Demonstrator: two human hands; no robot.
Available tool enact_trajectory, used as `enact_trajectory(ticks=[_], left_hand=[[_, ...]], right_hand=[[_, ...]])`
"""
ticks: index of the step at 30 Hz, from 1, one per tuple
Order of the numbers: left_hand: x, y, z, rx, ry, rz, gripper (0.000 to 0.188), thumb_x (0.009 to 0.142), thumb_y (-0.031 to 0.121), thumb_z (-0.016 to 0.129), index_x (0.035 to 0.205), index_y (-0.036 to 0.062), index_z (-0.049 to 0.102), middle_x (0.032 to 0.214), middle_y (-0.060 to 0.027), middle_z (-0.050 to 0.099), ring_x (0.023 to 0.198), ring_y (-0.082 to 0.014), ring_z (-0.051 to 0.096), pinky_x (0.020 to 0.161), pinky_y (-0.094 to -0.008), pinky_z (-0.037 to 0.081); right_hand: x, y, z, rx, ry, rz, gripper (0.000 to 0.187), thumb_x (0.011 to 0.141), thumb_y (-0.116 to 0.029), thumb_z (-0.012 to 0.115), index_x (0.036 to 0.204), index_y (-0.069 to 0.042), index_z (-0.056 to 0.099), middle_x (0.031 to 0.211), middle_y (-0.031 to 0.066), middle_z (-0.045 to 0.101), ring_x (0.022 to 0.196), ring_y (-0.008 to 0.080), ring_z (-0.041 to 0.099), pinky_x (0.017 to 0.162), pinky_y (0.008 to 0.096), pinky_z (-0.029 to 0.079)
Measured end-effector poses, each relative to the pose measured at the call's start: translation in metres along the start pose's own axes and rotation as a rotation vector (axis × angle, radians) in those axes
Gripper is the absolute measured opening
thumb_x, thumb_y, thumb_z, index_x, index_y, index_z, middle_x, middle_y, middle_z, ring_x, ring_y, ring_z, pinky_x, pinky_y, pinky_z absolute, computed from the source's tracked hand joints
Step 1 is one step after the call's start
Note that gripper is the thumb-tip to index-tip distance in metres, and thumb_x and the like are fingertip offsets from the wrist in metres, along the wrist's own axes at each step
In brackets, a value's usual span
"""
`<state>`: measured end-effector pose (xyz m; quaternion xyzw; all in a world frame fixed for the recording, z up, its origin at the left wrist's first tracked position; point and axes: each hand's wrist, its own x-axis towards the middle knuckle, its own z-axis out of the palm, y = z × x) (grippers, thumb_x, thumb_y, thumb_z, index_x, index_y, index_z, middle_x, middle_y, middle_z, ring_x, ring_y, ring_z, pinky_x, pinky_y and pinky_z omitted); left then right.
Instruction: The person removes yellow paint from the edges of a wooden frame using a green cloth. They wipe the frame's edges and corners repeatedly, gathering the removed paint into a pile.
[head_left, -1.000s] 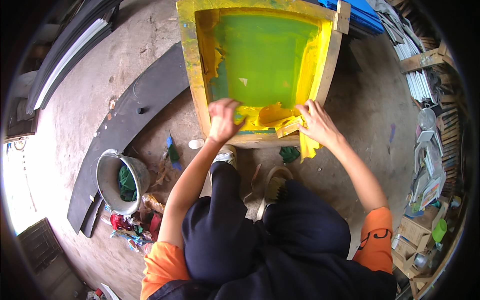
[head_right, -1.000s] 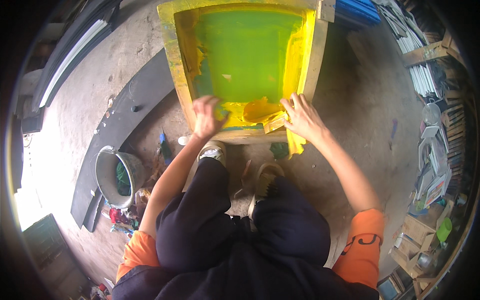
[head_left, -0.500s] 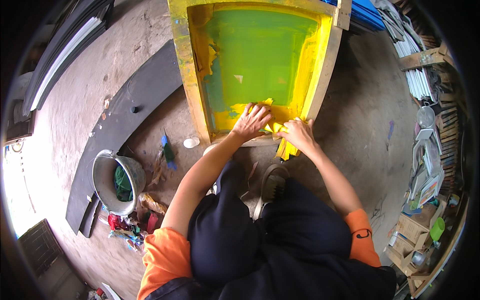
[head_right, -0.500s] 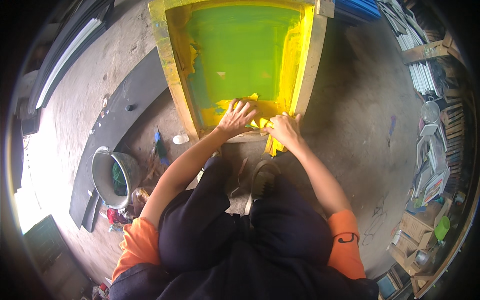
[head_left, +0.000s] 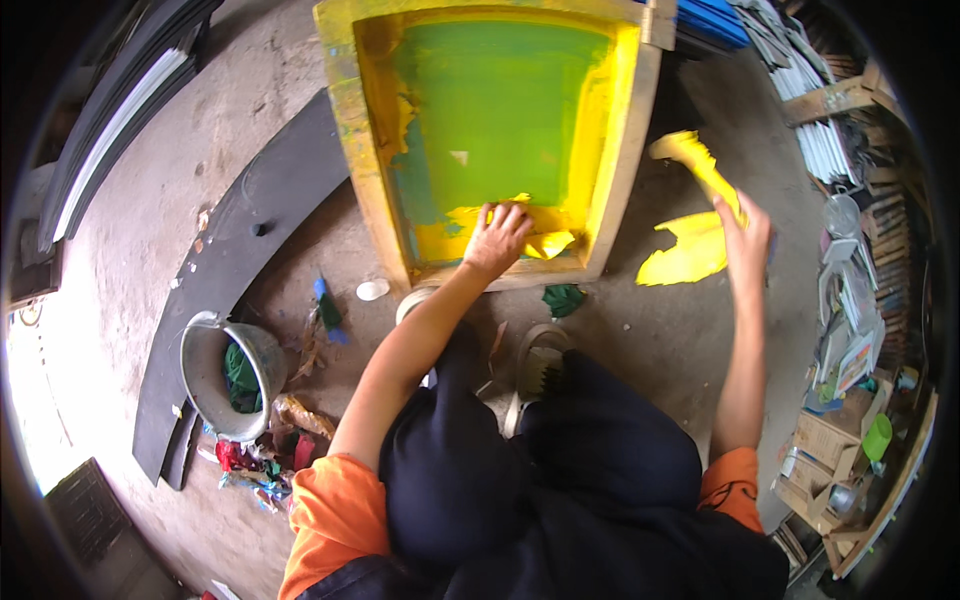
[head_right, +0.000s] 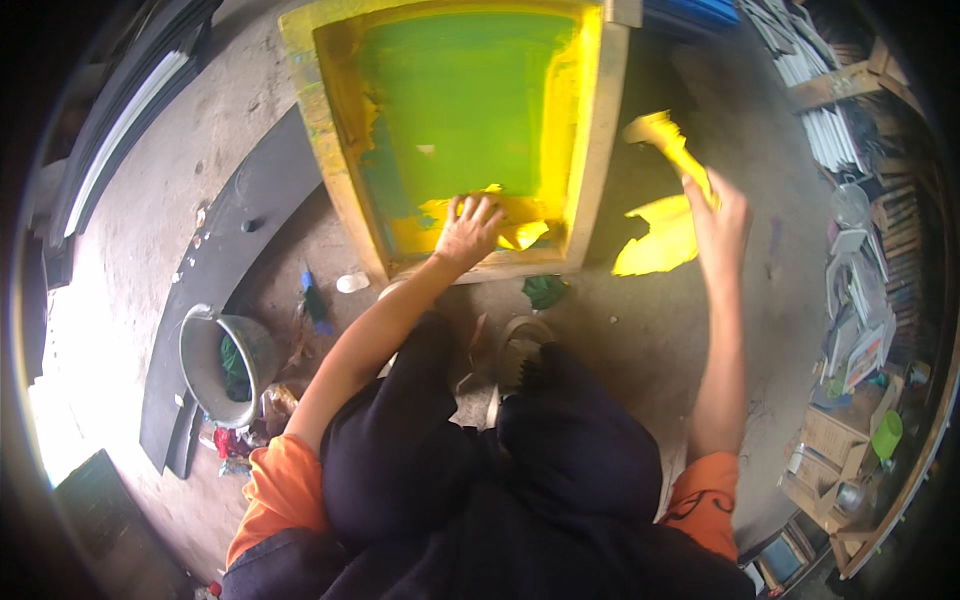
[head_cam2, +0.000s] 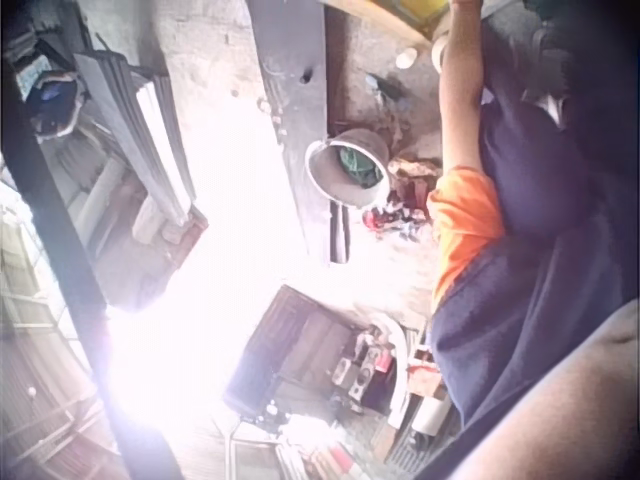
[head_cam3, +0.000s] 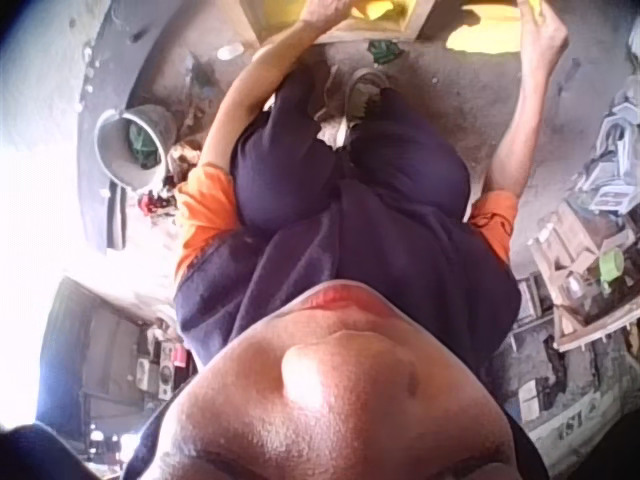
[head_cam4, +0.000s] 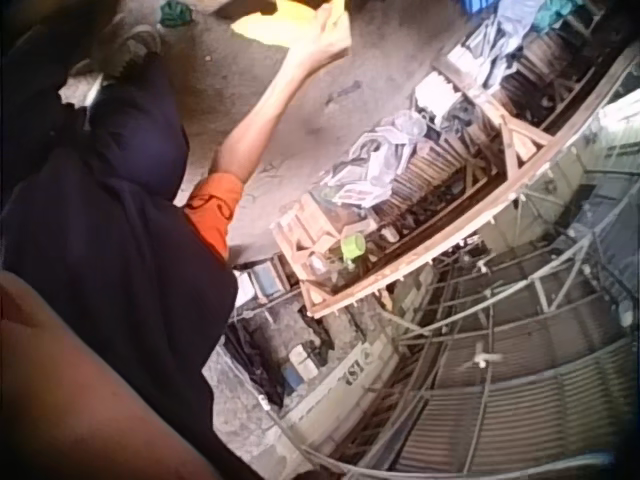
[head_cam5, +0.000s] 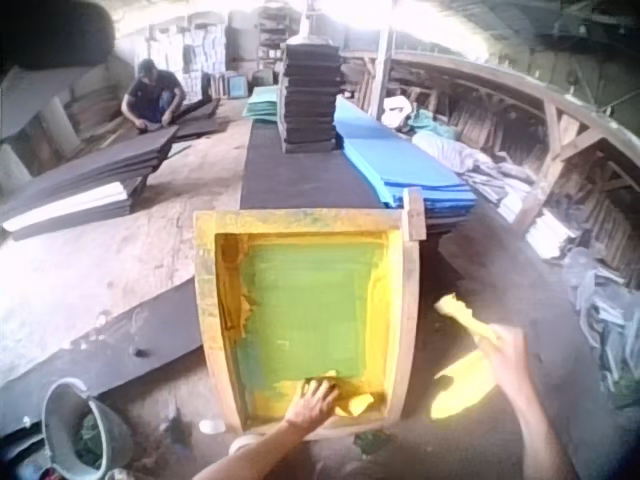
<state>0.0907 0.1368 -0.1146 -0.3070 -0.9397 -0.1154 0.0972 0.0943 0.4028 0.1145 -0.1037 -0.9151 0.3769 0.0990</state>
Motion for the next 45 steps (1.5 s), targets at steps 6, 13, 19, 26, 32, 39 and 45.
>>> enact_trajectory(ticks=[6,13,19,26,32,39,45], left_hand=[[0.007,-0.002,-0.014,-0.150,-0.017,0.067,0.044,0.072,0.029,0.063,0.110,0.0102,0.048,0.115,-0.0104,0.043,0.112,-0.0286,0.039,0.096,-0.0465,0.029],[0.005,-0.040,-0.072,-0.564,0.073,-0.011,0.047,0.072,0.027,0.069,0.111,0.0108,0.048,0.114,-0.0118,0.043,0.108,-0.0317,0.041,0.093,-0.0423,0.034],[0.036,-0.040,-0.184,-0.636,0.448,-0.056,0.063,0.069,0.023,0.072,0.119,0.0060,0.040,0.116,-0.0178,0.037,0.111,-0.0336,0.039,0.095,-0.0421,0.034],[0.044,-0.027,-0.318,-0.331,0.697,0.117,0.088,0.064,0.039,0.072,0.132,0.0080,0.025,0.132,-0.0160,0.025,0.126,-0.0332,0.022,0.105,-0.0491,0.018],[0.035,-0.019,-0.355,-0.007,0.478,0.168,0.105,0.059,0.056,0.069,0.139,0.0093,0.018,0.142,-0.0098,0.022,0.134,-0.0274,0.014,0.107,-0.0519,0.002],[0.047,-0.014,-0.327,0.098,0.437,0.246,0.085,0.062,0.049,0.070,0.135,0.0289,0.030,0.126,-0.0073,0.038,0.122,-0.0271,0.032,0.107,-0.0503,0.015],[0.073,-0.022,-0.272,-0.078,0.428,0.182,0.045,0.070,0.032,0.068,0.109,0.0134,0.051,0.106,-0.0082,0.050,0.104,-0.0278,0.047,0.094,-0.0426,0.036]], right_hand=[[0.036,-0.003,-0.005,0.053,-0.017,-0.073,0.027,0.077,-0.017,0.065,0.092,0.005,0.061,0.070,0.0065,0.063,0.062,0.0088,0.055,0.058,0.0250,0.045],[0.031,-0.030,0.018,0.433,-0.007,-0.026,0.031,0.076,-0.025,0.068,0.090,0.002,0.062,0.073,0.0041,0.062,0.064,0.0071,0.056,0.060,0.0232,0.046],[0.028,-0.072,0.015,0.194,0.054,-0.296,0.043,0.075,-0.040,0.068,0.074,0.000,0.054,0.064,0.0068,0.058,0.058,0.0112,0.057,0.055,0.0264,0.044],[0.002,-0.174,0.023,-0.087,-0.028,-0.246,0.074,0.076,-0.068,0.045,0.105,0.000,0.049,0.111,0.0227,0.053,0.109,0.0357,0.048,0.089,0.0652,0.019],[-0.019,-0.207,0.028,0.087,-0.276,-0.329,0.050,0.087,-0.038,0.042,0.112,0.005,0.040,0.124,0.0276,0.039,0.123,0.0362,0.032,0.100,0.0449,0.026],[-0.028,-0.159,0.042,0.169,-0.303,-0.398,0.048,0.085,-0.030,0.055,0.116,0.002,0.035,0.111,0.0227,0.050,0.105,0.0330,0.050,0.089,0.0384,0.039],[-0.006,-0.128,0.040,0.308,-0.288,-0.367,0.034,0.081,-0.013,0.063,0.107,-0.005,0.041,0.097,0.0105,0.060,0.093,0.0195,0.060,0.074,0.0289,0.047]])
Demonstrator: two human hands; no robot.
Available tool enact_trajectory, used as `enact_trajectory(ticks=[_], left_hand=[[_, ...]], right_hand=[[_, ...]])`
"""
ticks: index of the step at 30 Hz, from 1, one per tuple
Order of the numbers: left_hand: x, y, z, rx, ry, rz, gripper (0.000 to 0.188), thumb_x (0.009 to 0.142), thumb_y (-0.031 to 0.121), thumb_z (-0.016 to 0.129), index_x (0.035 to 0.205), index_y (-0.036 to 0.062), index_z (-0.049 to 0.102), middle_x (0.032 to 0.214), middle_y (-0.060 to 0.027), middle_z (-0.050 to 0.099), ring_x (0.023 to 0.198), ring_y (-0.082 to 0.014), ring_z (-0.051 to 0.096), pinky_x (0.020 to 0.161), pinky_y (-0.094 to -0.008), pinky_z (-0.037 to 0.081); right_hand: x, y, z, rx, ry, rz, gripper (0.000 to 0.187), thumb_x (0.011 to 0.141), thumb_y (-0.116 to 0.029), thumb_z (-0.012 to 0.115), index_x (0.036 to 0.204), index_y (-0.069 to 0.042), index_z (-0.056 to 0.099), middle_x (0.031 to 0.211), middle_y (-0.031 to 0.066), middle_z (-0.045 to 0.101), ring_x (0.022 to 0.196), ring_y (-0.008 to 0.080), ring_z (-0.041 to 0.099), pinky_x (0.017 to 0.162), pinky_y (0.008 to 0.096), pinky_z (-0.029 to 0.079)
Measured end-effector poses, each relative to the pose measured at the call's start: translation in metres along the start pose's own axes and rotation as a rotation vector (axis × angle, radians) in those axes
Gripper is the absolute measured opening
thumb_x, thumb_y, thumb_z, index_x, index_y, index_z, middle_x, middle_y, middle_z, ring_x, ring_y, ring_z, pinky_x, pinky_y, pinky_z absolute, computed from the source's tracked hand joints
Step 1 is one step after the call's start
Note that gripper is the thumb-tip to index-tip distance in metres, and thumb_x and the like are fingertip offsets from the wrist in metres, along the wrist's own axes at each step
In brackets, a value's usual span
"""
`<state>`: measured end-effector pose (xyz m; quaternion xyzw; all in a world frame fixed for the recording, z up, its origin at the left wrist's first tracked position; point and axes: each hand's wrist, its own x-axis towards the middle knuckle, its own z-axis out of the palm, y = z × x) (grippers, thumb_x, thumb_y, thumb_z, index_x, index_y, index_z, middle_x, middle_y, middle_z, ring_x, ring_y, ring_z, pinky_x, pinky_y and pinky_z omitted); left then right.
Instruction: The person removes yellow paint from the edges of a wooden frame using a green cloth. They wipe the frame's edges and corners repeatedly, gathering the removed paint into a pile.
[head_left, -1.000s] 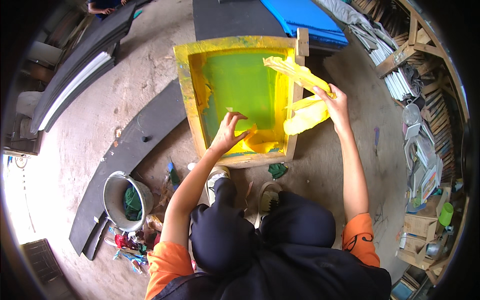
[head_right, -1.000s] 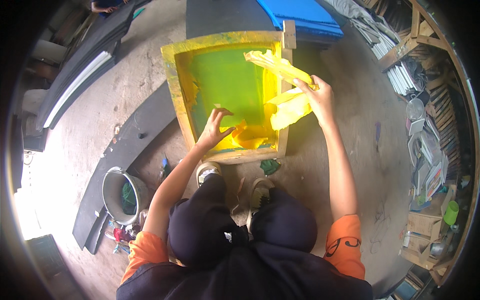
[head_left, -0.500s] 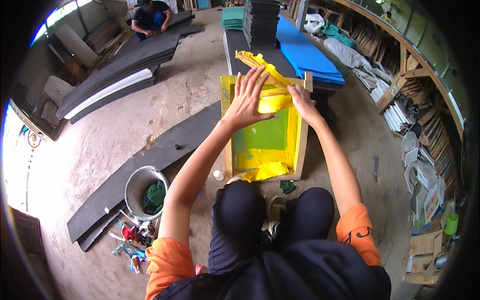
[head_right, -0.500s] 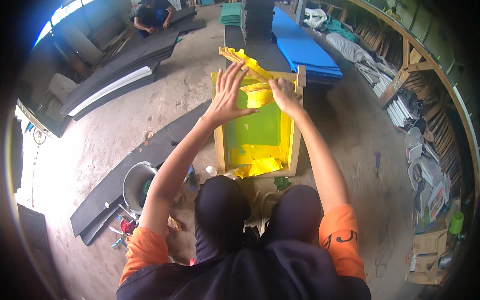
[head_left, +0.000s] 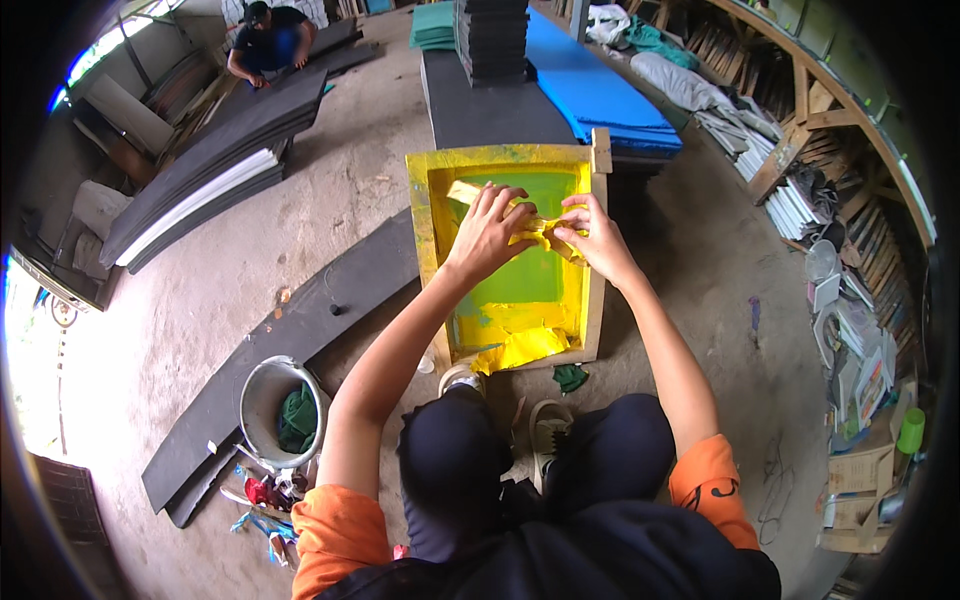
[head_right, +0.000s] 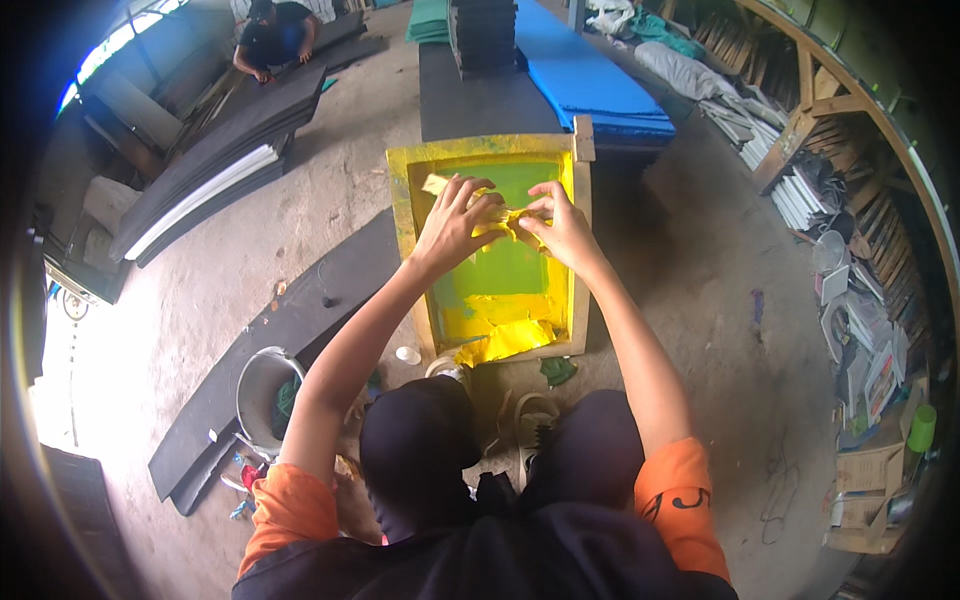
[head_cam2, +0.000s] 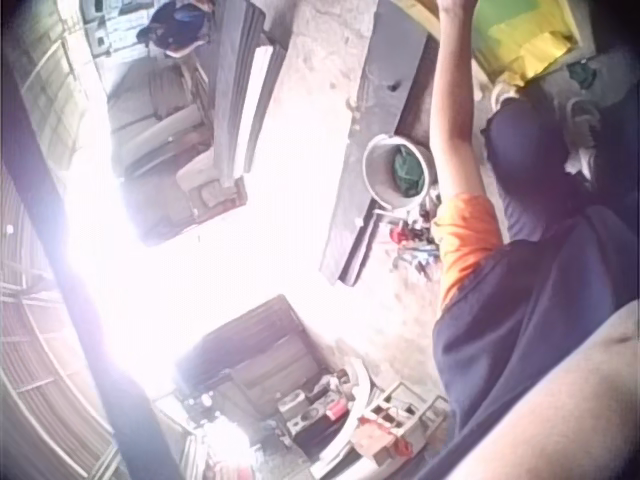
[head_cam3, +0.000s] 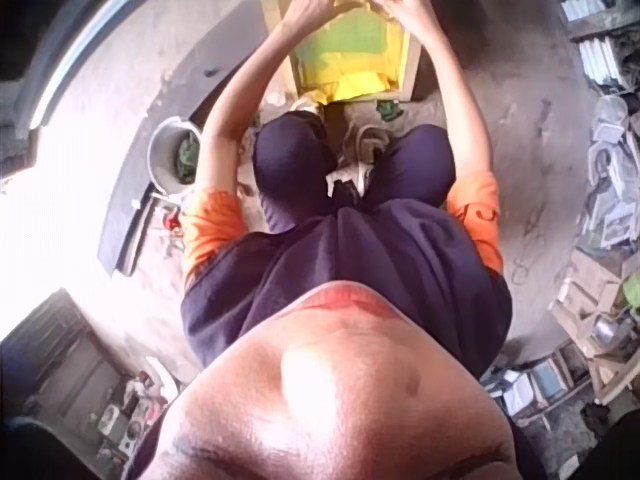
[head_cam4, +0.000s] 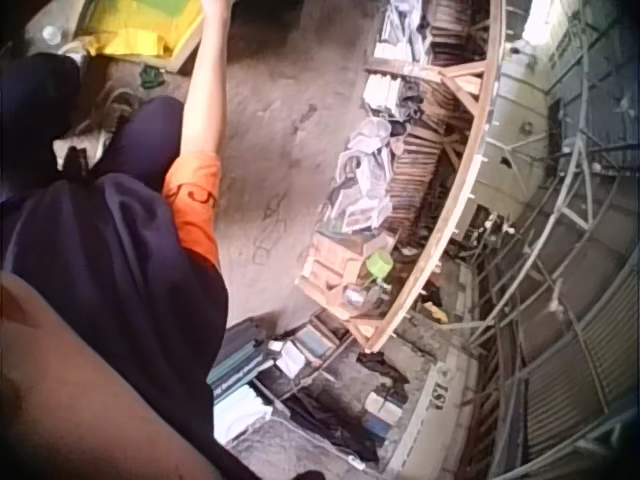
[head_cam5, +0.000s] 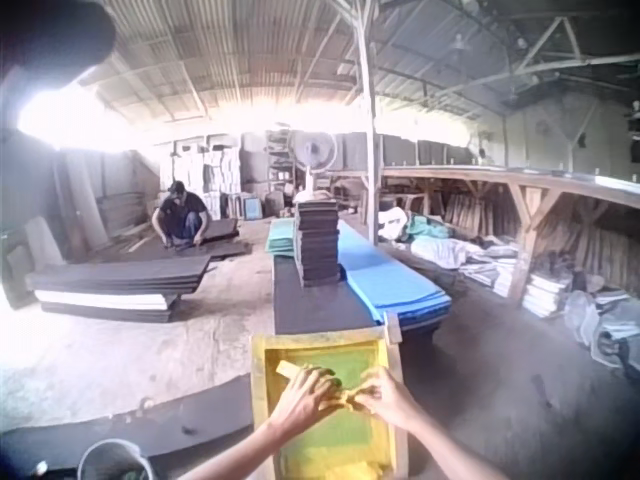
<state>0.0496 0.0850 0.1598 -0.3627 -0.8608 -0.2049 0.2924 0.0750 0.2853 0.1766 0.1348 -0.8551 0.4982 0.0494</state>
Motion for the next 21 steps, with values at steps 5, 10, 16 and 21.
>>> enact_trajectory(ticks=[5,10,16,21], left_hand=[[-0.016,-0.031,0.022,-0.226,0.023,-0.314,0.024,0.079,0.020,0.061,0.096,0.0039,0.054,0.080,-0.0103,0.057,0.074,-0.0304,0.057,0.063,-0.0374,0.047],[-0.053,-0.069,0.001,-0.207,0.078,-0.522,0.028,0.085,0.022,0.055,0.104,0.0031,0.047,0.078,-0.0161,0.057,0.070,-0.0348,0.057,0.058,-0.0405,0.046],[-0.136,-0.076,-0.075,-0.193,0.137,-0.866,0.029,0.087,0.012,0.045,0.112,0.0002,0.034,0.096,-0.0239,0.053,0.090,-0.0393,0.054,0.077,-0.0422,0.043],[-0.229,-0.042,-0.169,0.208,0.330,-0.949,0.026,0.080,0.009,0.062,0.102,0.0010,0.052,0.098,-0.0141,0.056,0.089,-0.0241,0.060,0.074,-0.0327,0.049]], right_hand=[[0.045,0.027,0.029,0.225,0.183,-0.094,0.016,0.082,-0.011,0.061,0.093,-0.003,0.053,0.091,0.0061,0.061,0.092,0.0151,0.059,0.080,0.0284,0.046],[0.080,0.015,0.092,0.388,0.126,-0.122,0.021,0.089,-0.022,0.052,0.098,-0.003,0.057,0.098,0.0054,0.060,0.093,0.0161,0.057,0.083,0.0292,0.043],[0.078,-0.037,0.201,0.457,-0.163,-0.301,0.023,0.088,-0.023,0.054,0.102,-0.005,0.058,0.103,0.0061,0.055,0.093,0.0156,0.054,0.079,0.0277,0.044],[0.039,-0.103,0.269,0.396,-0.432,-0.507,0.018,0.084,-0.013,0.057,0.101,-0.009,0.060,0.099,0.0089,0.051,0.090,0.0206,0.054,0.078,0.0322,0.045]])
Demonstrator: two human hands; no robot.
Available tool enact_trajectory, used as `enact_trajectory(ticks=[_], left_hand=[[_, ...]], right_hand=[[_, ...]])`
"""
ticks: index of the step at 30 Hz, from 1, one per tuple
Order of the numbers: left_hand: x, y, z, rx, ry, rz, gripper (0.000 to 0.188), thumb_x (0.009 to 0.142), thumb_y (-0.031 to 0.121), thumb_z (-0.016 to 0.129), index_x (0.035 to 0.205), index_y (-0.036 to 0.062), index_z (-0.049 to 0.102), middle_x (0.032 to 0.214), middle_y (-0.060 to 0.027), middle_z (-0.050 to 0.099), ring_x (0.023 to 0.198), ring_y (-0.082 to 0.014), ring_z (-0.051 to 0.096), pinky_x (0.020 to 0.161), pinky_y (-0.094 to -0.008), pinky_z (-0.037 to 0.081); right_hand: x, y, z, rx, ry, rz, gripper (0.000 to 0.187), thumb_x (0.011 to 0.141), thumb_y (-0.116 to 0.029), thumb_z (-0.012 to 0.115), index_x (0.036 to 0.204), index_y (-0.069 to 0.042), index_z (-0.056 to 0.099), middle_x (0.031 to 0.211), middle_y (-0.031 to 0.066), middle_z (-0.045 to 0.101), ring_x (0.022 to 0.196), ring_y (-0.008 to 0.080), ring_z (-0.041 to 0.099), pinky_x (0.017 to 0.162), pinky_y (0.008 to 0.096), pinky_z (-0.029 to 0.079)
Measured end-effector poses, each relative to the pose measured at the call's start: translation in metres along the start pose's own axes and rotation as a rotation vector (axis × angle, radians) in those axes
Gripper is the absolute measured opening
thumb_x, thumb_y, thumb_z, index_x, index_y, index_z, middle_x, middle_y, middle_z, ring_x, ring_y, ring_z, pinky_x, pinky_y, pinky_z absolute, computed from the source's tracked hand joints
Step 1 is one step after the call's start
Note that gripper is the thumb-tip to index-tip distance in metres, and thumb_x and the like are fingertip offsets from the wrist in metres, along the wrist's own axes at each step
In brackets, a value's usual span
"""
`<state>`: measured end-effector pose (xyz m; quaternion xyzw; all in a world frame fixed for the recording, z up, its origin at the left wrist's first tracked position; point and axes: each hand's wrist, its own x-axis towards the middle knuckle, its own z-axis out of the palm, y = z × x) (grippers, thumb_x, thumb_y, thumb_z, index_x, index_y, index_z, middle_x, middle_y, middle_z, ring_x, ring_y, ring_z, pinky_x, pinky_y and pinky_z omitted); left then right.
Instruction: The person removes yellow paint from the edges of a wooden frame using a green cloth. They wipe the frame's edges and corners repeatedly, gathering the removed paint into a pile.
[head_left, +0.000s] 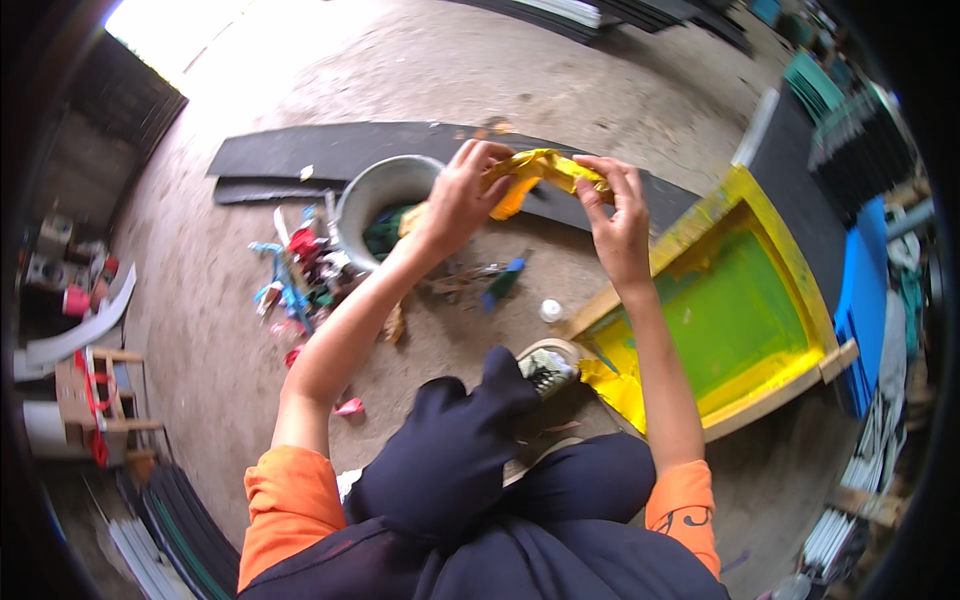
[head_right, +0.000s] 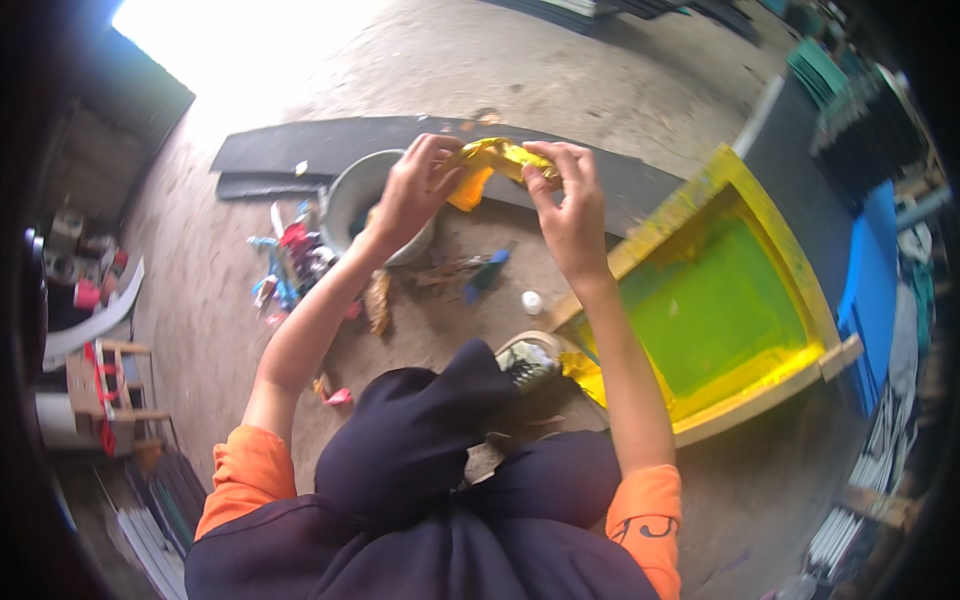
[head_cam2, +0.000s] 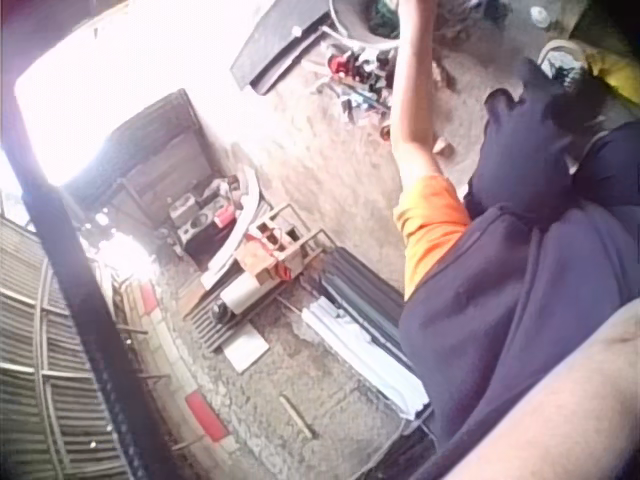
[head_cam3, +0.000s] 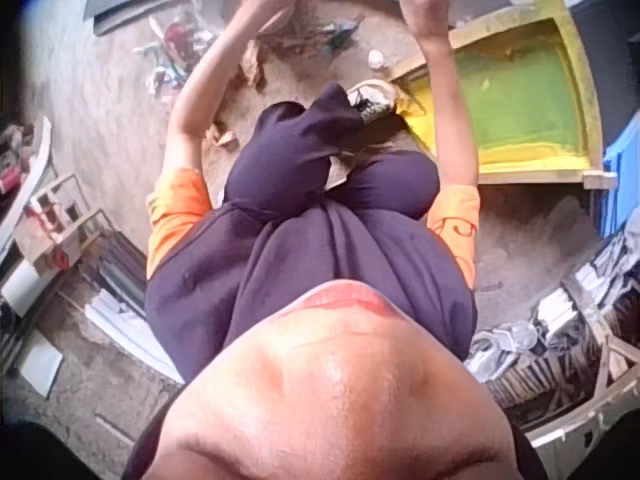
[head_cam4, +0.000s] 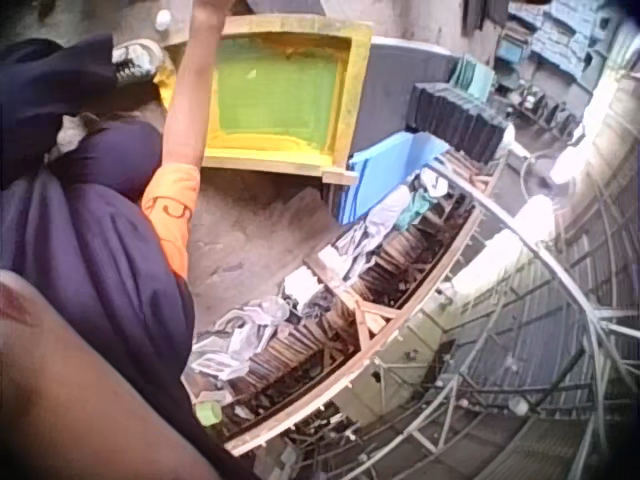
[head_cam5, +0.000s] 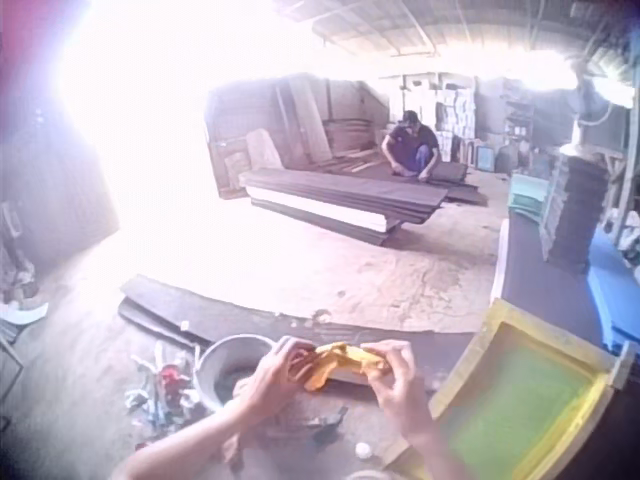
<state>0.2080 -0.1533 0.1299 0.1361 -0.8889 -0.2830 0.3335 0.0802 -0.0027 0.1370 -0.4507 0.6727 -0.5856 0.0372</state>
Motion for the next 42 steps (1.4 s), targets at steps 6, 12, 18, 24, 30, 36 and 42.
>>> enact_trajectory(ticks=[6,12,18,24,30,36,42], left_hand=[[-0.082,-0.042,-0.153,0.291,0.237,-0.135,0.028,0.070,0.007,0.070,0.094,0.0047,0.056,0.084,-0.0064,0.063,0.085,-0.0221,0.060,0.073,-0.0346,0.048],[-0.194,-0.092,-0.220,0.486,0.344,-0.442,0.024,0.073,0.015,0.069,0.094,0.0081,0.058,0.082,-0.0083,0.064,0.083,-0.0245,0.059,0.073,-0.0360,0.047],[-0.270,-0.143,-0.224,0.775,0.357,-0.482,0.033,0.072,0.020,0.069,0.102,0.0079,0.061,0.108,-0.0138,0.058,0.104,-0.0287,0.051,0.090,-0.0380,0.040],[-0.200,-0.119,-0.172,0.385,0.280,-0.322,0.023,0.075,0.015,0.065,0.095,0.0044,0.062,0.101,-0.0097,0.059,0.102,-0.0264,0.051,0.091,-0.0368,0.040],[-0.113,-0.051,-0.036,-0.054,-0.172,-0.074,0.015,0.077,0.012,0.063,0.091,0.0071,0.062,0.088,-0.0079,0.060,0.090,-0.0250,0.053,0.080,-0.0351,0.044],[-0.080,0.013,0.132,-0.289,-0.636,0.327,0.014,0.078,0.015,0.060,0.089,0.0068,0.061,0.082,-0.0079,0.059,0.082,-0.0243,0.056,0.074,-0.0341,0.047],[-0.136,0.052,0.272,-0.322,-0.998,0.600,0.029,0.079,0.024,0.059,0.102,0.0068,0.056,0.098,-0.0087,0.055,0.095,-0.0259,0.052,0.081,-0.0358,0.044]], right_hand=[[0.020,-0.039,0.129,-0.180,-0.392,-0.386,0.023,0.079,-0.003,0.057,0.101,-0.005,0.059,0.097,0.0098,0.055,0.090,0.0236,0.056,0.076,0.0339,0.046],[0.006,-0.081,0.271,-0.078,-0.879,-0.306,0.025,0.083,-0.019,0.057,0.103,-0.005,0.058,0.099,0.0157,0.053,0.096,0.0313,0.054,0.084,0.0377,0.044],[-0.036,-0.084,0.317,-0.337,-0.814,-0.553,0.038,0.084,-0.032,0.055,0.115,-0.010,0.050,0.117,0.0160,0.043,0.108,0.0343,0.044,0.090,0.0439,0.039],[-0.013,-0.032,0.244,-0.200,-0.833,-0.334,0.025,0.085,-0.023,0.055,0.105,-0.007,0.056,0.112,0.0162,0.046,0.100,0.0322,0.051,0.086,0.0392,0.043],[-0.031,0.016,0.039,-0.248,-0.725,0.122,0.020,0.087,-0.019,0.051,0.097,-0.004,0.059,0.096,0.0120,0.057,0.087,0.0280,0.058,0.078,0.0352,0.046],[-0.150,0.091,-0.127,-0.341,-0.177,0.611,0.016,0.087,-0.011,0.051,0.099,-0.002,0.058,0.087,0.0084,0.060,0.077,0.0162,0.058,0.070,0.0270,0.046],[-0.314,0.133,-0.174,-0.541,0.098,0.903,0.013,0.082,-0.009,0.057,0.092,-0.001,0.056,0.085,0.0126,0.062,0.076,0.0241,0.061,0.069,0.0336,0.047]])
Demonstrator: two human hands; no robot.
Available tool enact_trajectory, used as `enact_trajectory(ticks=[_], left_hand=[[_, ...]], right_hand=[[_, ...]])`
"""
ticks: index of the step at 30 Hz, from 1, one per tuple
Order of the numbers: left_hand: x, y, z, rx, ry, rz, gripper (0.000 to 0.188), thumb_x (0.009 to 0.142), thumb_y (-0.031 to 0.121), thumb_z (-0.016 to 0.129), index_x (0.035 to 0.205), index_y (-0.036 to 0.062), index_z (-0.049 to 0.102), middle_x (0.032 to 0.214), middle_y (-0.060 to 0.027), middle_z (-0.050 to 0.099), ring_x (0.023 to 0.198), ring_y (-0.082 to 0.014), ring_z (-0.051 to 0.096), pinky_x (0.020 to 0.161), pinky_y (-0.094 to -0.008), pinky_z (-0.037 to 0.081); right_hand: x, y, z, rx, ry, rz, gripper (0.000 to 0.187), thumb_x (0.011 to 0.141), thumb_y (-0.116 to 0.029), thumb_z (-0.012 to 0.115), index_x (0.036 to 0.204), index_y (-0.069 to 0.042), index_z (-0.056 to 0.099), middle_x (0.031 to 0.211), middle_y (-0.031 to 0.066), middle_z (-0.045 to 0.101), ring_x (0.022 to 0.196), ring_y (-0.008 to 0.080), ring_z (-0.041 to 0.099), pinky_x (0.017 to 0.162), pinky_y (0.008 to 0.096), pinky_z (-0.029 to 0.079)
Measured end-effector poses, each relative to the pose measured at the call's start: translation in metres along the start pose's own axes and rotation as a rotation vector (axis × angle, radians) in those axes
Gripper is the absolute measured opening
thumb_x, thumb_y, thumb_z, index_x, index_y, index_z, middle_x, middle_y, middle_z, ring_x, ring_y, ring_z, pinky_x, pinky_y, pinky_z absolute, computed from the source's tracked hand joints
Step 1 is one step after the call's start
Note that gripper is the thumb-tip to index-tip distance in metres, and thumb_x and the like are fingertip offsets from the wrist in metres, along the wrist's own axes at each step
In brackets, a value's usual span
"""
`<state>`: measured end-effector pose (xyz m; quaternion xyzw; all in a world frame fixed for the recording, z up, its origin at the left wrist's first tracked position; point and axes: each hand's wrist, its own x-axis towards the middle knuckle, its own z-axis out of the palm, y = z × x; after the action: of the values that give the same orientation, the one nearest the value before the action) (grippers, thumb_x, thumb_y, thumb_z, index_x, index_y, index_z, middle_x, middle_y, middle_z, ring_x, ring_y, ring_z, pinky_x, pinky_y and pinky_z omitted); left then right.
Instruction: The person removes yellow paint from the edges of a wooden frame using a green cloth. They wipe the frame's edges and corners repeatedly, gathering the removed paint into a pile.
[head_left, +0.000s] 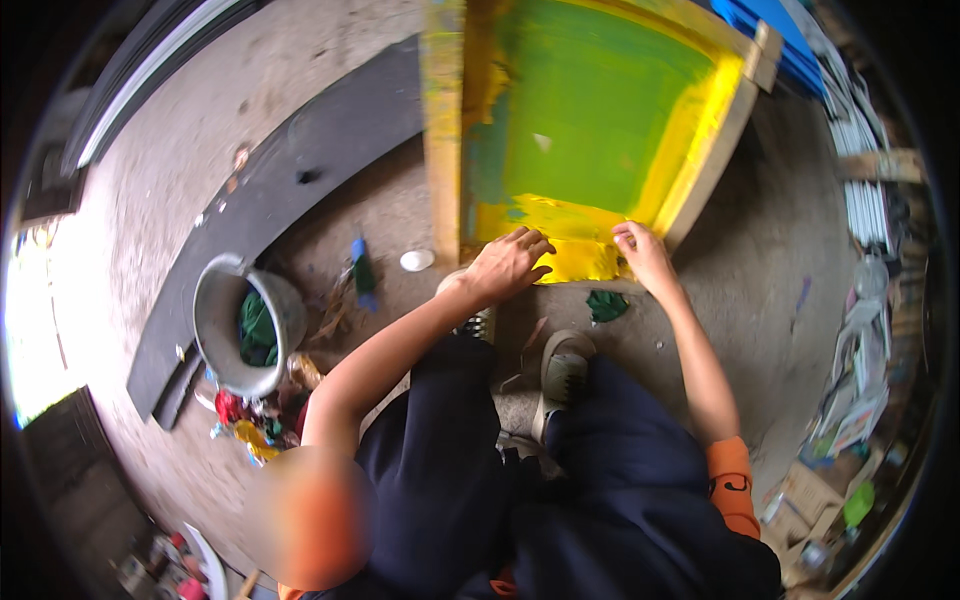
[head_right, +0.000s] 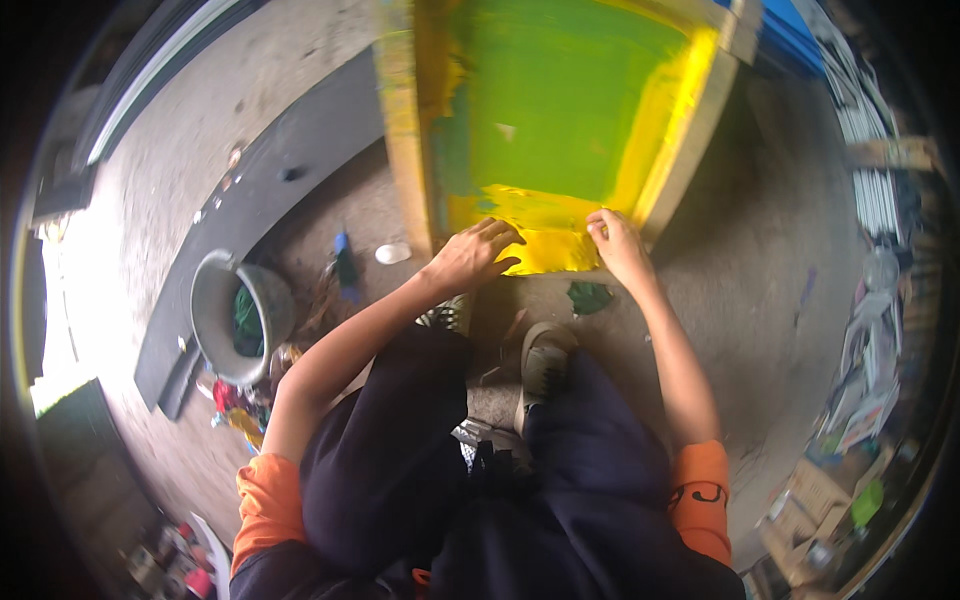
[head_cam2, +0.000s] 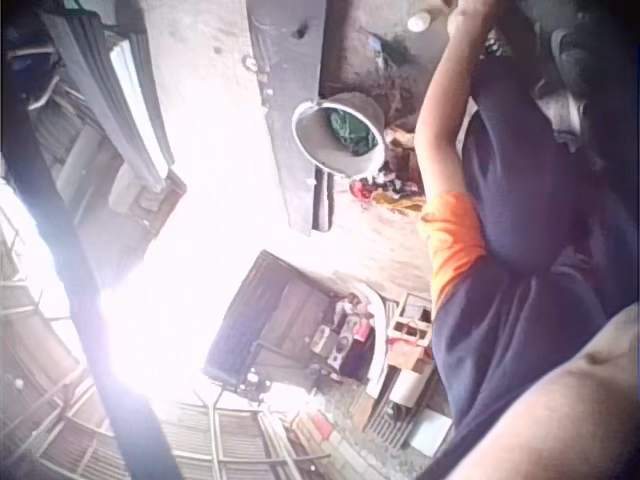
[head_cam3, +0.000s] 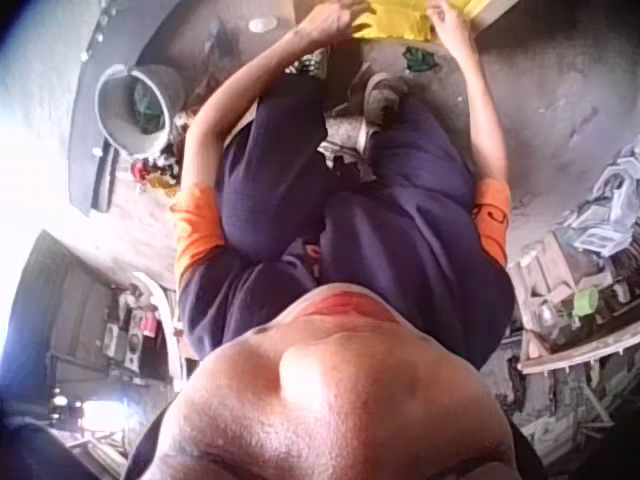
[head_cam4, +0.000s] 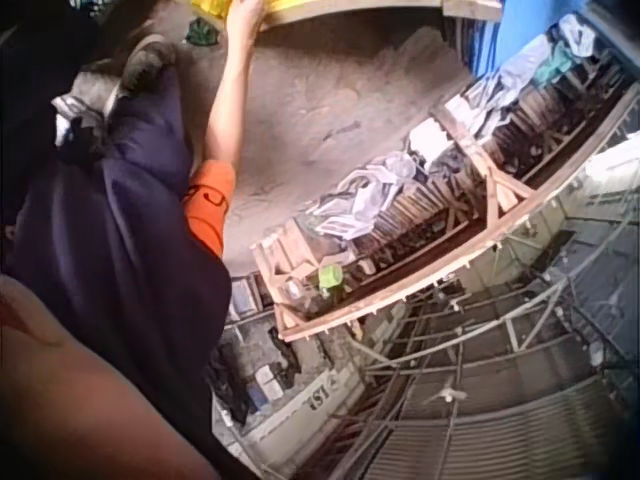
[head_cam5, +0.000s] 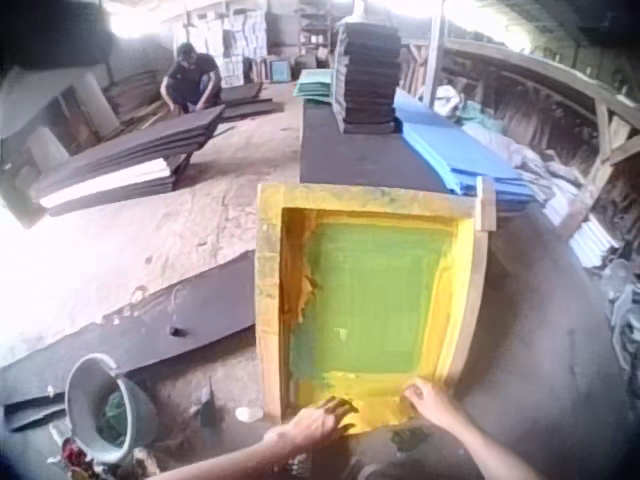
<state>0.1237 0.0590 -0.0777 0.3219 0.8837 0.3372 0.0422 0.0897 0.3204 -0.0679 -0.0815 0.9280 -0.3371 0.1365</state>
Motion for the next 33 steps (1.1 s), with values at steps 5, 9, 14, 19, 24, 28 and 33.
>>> enact_trajectory(ticks=[5,9,14,19,24,28,33], left_hand=[[0.024,0.005,0.038,0.119,-0.071,-0.035,0.042,0.077,0.029,0.062,0.111,0.0090,0.050,0.107,-0.0096,0.050,0.102,-0.0269,0.047,0.086,-0.0391,0.038],[0.029,0.003,0.041,0.173,-0.102,-0.067,0.049,0.075,0.032,0.064,0.115,0.0097,0.047,0.111,-0.0100,0.045,0.106,-0.0281,0.043,0.086,-0.0429,0.035],[0.025,0.005,0.045,0.165,-0.044,-0.092,0.057,0.074,0.035,0.064,0.119,0.0076,0.042,0.113,-0.0141,0.043,0.108,-0.0309,0.041,0.087,-0.0453,0.035],[0.010,0.002,0.040,0.148,-0.024,-0.093,0.074,0.068,0.046,0.066,0.124,0.0059,0.038,0.118,-0.0144,0.042,0.109,-0.0313,0.040,0.089,-0.0449,0.034],[0.023,0.015,0.036,0.173,-0.115,-0.067,0.085,0.063,0.054,0.067,0.128,0.0097,0.035,0.120,-0.0108,0.041,0.112,-0.0284,0.037,0.091,-0.0483,0.031],[0.035,0.012,0.048,0.260,-0.140,0.026,0.067,0.071,0.042,0.065,0.126,0.0122,0.040,0.118,-0.0092,0.041,0.111,-0.0259,0.038,0.088,-0.0492,0.033],[0.053,0.011,0.073,0.379,0.054,0.109,0.031,0.074,0.018,0.053,0.104,0.0076,0.054,0.101,-0.0050,0.051,0.099,-0.0201,0.047,0.080,-0.0336,0.040]], right_hand=[[-0.029,0.019,0.034,-0.085,0.104,0.160,0.034,0.079,-0.020,0.063,0.101,0.003,0.050,0.097,0.0194,0.057,0.094,0.0332,0.055,0.081,0.0397,0.044],[-0.029,0.020,0.064,-0.242,0.195,0.227,0.057,0.076,-0.031,0.066,0.111,0.006,0.042,0.101,0.0227,0.056,0.094,0.0361,0.054,0.080,0.0406,0.044],[-0.025,0.036,0.074,0.093,0.257,0.379,0.045,0.078,-0.029,0.064,0.106,0.004,0.051,0.090,0.0208,0.061,0.086,0.0344,0.060,0.075,0.0385,0.046],[-0.026,0.013,0.076,0.190,0.148,0.424,0.027,0.081,-0.022,0.059,0.095,0.001,0.061,0.089,0.0202,0.063,0.085,0.0339,0.061,0.075,0.0390,0.047],[-0.039,0.002,0.069,0.304,0.214,0.331,0.029,0.082,-0.022,0.057,0.096,0.004,0.060,0.094,0.0201,0.062,0.087,0.0338,0.060,0.077,0.0380,0.046],[-0.042,-0.004,0.074,0.478,0.241,0.334,0.021,0.085,-0.015,0.057,0.093,0.004,0.059,0.081,0.0087,0.062,0.060,0.0106,0.056,0.050,0.0242,0.046],[-0.039,0.024,0.074,0.472,0.220,0.290,0.030,0.090,-0.024,0.047,0.097,0.003,0.058,0.082,0.0112,0.062,0.061,0.0153,0.060,0.057,0.0273,0.048]])
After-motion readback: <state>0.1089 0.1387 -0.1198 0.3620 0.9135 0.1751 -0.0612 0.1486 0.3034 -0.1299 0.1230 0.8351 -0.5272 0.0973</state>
